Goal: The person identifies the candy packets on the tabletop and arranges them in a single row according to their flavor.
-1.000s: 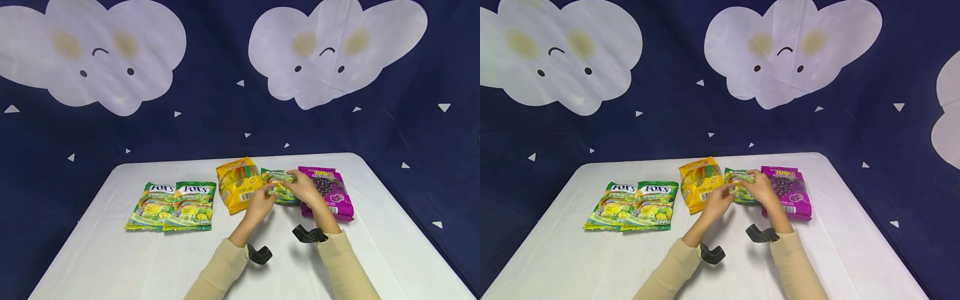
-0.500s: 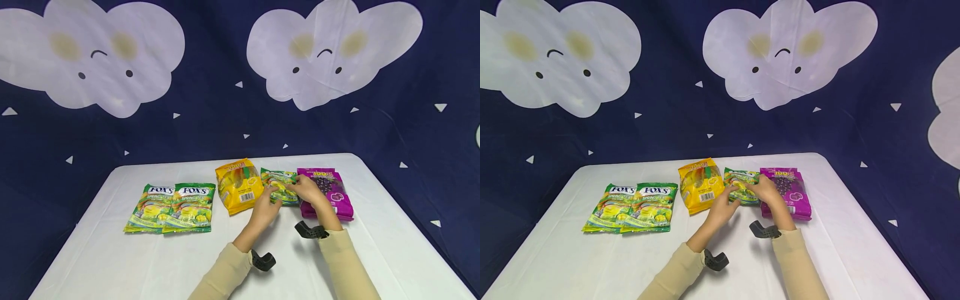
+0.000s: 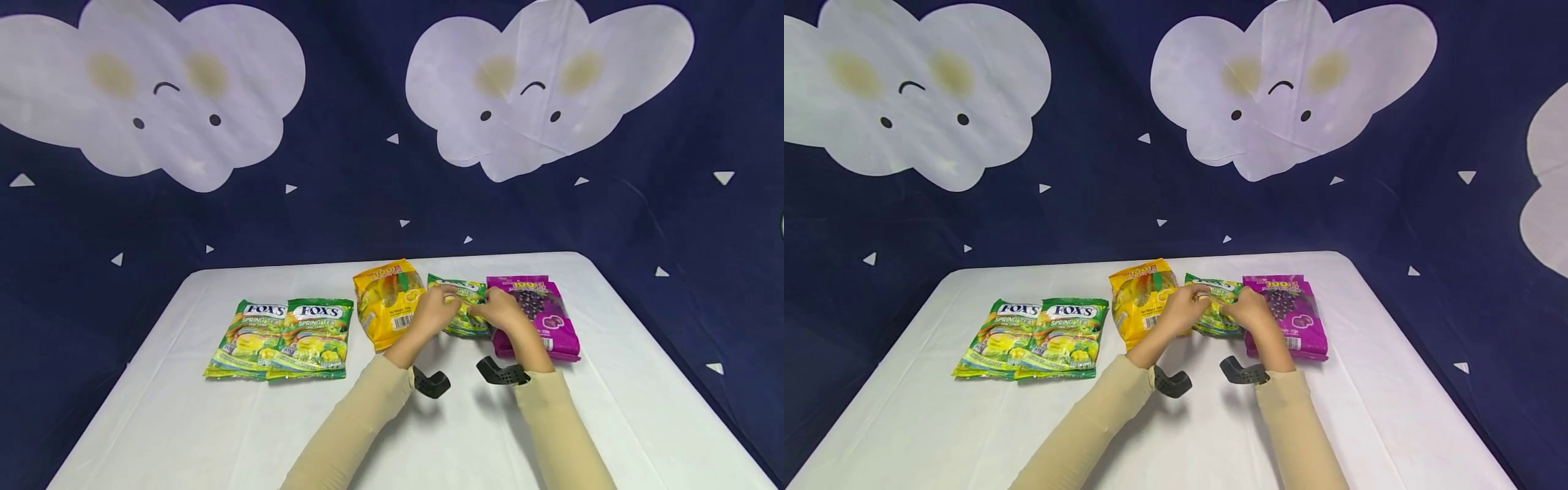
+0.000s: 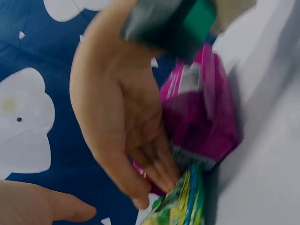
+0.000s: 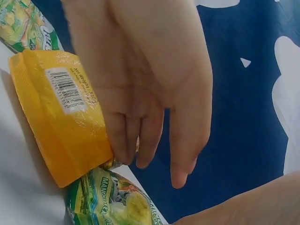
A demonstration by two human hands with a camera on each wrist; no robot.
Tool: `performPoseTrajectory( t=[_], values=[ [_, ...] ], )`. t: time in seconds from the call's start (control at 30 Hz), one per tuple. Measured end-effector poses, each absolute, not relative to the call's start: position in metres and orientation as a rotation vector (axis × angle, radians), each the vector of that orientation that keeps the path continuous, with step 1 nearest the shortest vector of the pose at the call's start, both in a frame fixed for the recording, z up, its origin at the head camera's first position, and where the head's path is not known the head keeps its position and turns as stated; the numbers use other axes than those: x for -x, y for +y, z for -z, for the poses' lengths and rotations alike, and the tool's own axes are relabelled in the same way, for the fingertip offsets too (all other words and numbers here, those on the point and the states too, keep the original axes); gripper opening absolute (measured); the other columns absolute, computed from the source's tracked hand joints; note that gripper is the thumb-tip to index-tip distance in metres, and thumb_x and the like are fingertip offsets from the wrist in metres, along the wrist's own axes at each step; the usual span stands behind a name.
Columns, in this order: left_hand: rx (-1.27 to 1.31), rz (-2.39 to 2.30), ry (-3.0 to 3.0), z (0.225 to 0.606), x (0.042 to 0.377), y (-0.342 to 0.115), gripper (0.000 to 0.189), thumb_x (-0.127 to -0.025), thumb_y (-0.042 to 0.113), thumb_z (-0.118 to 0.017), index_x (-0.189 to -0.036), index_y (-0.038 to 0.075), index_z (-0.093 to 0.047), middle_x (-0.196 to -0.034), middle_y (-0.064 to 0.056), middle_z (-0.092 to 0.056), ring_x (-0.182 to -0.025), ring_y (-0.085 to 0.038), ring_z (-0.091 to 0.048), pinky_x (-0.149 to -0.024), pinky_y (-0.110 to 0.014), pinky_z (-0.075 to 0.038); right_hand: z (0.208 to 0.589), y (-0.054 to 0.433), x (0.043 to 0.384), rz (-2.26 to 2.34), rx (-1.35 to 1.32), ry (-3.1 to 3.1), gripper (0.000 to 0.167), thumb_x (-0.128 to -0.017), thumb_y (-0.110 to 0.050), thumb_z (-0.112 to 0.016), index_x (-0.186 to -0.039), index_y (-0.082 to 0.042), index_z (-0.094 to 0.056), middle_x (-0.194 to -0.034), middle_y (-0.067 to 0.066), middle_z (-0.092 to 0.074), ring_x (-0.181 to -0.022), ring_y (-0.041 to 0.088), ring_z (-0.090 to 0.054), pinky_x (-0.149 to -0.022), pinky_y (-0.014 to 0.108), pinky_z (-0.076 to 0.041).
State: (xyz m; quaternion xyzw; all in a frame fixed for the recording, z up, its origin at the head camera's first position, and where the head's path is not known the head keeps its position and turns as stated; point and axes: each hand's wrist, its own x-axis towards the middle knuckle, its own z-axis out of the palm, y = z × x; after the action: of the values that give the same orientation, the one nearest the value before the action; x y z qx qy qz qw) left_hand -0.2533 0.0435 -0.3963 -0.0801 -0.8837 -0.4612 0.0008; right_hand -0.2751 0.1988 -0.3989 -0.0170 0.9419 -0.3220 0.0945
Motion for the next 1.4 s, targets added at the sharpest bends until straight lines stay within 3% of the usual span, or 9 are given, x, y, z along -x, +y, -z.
performPoseTrajectory(
  t=[0.2,0.33,0.5,0.63,0.73,1.03,1.17,1.27,1.4],
  values=[
    [0.141,1.379,-2.917,0.39,0.272,0.045,0.034,-0.093,0.006,-0.057,-0.125,-0.006,-0.059,-0.122,-0.018,-0.062,-0.096,-0.024,-0.059,-0.079,-0.031,-0.048,0.398,0.199,0.278,0.91,0.022,2.815,0.034,-0.079,-0.014,-0.068,-0.096,0.014,-0.058,-0.089,0.024,-0.061,-0.078,0.031,-0.054,-0.073,0.046,-0.049],
    [0.032,1.451,-2.951,0.391,0.277,0.046,0.034,-0.094,0.005,-0.055,-0.127,-0.004,-0.057,-0.123,-0.017,-0.061,-0.078,-0.02,-0.053,-0.067,-0.028,-0.044,0.399,0.201,0.279,0.886,0.045,2.819,0.026,-0.078,-0.012,-0.067,-0.089,0.01,-0.059,-0.083,0.019,-0.059,-0.074,0.029,-0.052,-0.069,0.043,-0.049],
    [-0.045,1.564,-2.885,0.397,0.281,0.045,0.036,-0.094,0.003,-0.055,-0.129,-0.002,-0.055,-0.11,-0.016,-0.063,-0.056,-0.012,-0.037,-0.051,-0.023,-0.034,0.403,0.205,0.281,1.003,0.077,2.757,0.034,-0.08,-0.011,-0.067,-0.101,0.015,-0.061,-0.085,0.018,-0.06,-0.075,0.026,-0.055,-0.071,0.04,-0.048],
    [-0.051,1.7,-2.764,0.402,0.277,0.044,0.039,-0.094,-0.001,-0.052,-0.133,-0.003,-0.051,-0.121,-0.018,-0.06,-0.085,-0.019,-0.061,-0.058,-0.024,-0.04,0.408,0.208,0.28,1.153,0.074,2.677,0.047,-0.084,-0.008,-0.065,-0.122,0.018,-0.053,-0.094,0.021,-0.063,-0.073,0.023,-0.059,-0.07,0.038,-0.049],
    [-0.047,1.769,-2.713,0.403,0.275,0.044,0.039,-0.094,-0.003,-0.051,-0.132,-0.005,-0.051,-0.127,-0.019,-0.057,-0.111,-0.027,-0.058,-0.065,-0.025,-0.044,0.411,0.211,0.28,1.275,0.062,2.616,0.053,-0.085,-0.005,-0.062,-0.13,0.018,-0.046,-0.093,0.019,-0.062,-0.069,0.02,-0.058,-0.065,0.034,-0.048],
    [-0.073,1.918,-2.672,0.401,0.277,0.042,0.028,-0.094,-0.002,-0.054,-0.121,-0.001,-0.063,-0.123,-0.016,-0.059,-0.059,-0.013,-0.038,-0.054,-0.025,-0.032,0.413,0.213,0.281,1.434,0.022,2.589,0.059,-0.077,0.007,-0.056,-0.134,0.014,-0.043,-0.079,0.008,-0.045,-0.063,0.016,-0.04,-0.055,0.029,-0.036],
    [-0.064,1.944,-2.625,0.4,0.277,0.043,0.027,-0.093,-0.004,-0.055,-0.117,-0.001,-0.068,-0.123,-0.013,-0.062,-0.067,-0.009,-0.051,-0.057,-0.021,-0.038,0.411,0.217,0.282,1.517,0.039,2.578,0.063,-0.071,0.014,-0.05,-0.134,0.015,-0.043,-0.079,0.01,-0.044,-0.057,0.013,-0.034,-0.05,0.026,-0.032],
    [-0.053,1.985,-2.56,0.398,0.277,0.043,0.028,-0.092,-0.006,-0.055,-0.116,-0.002,-0.069,-0.121,-0.012,-0.064,-0.084,-0.012,-0.058,-0.062,-0.02,-0.041,0.407,0.22,0.282,1.56,0.043,2.586,0.063,-0.071,0.014,-0.049,-0.134,0.015,-0.044,-0.098,0.023,-0.053,-0.06,0.012,-0.037,-0.051,0.025,-0.034],
    [-0.049,2.067,-2.451,0.396,0.276,0.044,0.03,-0.09,-0.009,-0.055,-0.115,-0.001,-0.07,-0.113,-0.012,-0.066,-0.072,-0.011,-0.052,-0.056,-0.021,-0.035,0.397,0.226,0.279,1.62,0.033,2.583,0.063,-0.075,0.012,-0.051,-0.138,0.011,-0.044,-0.13,0.032,-0.046,-0.067,0.013,-0.043,-0.055,0.025,-0.039]
  ],
)
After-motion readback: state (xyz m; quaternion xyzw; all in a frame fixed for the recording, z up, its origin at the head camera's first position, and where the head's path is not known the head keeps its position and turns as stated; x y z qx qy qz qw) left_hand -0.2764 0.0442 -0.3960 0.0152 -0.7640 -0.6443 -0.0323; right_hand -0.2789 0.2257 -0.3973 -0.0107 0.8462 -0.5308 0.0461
